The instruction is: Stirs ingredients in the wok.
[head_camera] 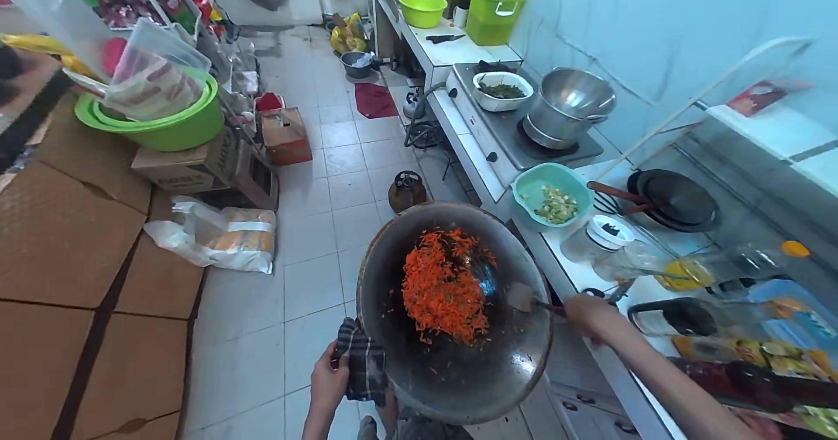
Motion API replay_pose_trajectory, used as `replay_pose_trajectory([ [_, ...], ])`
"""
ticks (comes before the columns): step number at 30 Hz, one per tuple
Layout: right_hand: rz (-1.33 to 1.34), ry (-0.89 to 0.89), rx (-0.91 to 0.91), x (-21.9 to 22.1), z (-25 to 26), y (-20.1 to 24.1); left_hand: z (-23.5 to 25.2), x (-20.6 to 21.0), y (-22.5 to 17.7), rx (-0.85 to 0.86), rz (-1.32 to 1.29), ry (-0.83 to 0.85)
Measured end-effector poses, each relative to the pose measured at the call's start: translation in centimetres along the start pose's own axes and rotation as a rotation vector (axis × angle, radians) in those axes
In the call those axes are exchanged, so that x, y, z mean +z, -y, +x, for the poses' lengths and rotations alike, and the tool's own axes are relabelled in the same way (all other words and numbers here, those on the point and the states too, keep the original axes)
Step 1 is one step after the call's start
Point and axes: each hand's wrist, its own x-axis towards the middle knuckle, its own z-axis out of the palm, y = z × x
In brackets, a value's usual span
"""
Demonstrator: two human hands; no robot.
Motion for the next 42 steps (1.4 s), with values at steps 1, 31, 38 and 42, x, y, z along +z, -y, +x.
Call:
replay_pose_trajectory([
  [1, 0.002, -0.015, -0.062, 0.5, 1.8, 1.3, -0.1, 0.1, -0.1, -0.001, -0.003, -0.002],
  [31, 0.243, -0.374, -0.294, 17.8, 3.6, 2.6, 0.1, 0.2, 0.0, -0.023, 0.042, 0.012],
  [38, 0.082, 0.226, -0.256, 8.2, 1.4, -0.4, 0.0, 0.3, -0.2, -0.013, 0.050, 0.014],
  [42, 0.443, 0.180, -0.387, 11.8, 4.5, 9.0, 0.0, 0.4, 0.0, -0.008, 0.052, 0.017],
])
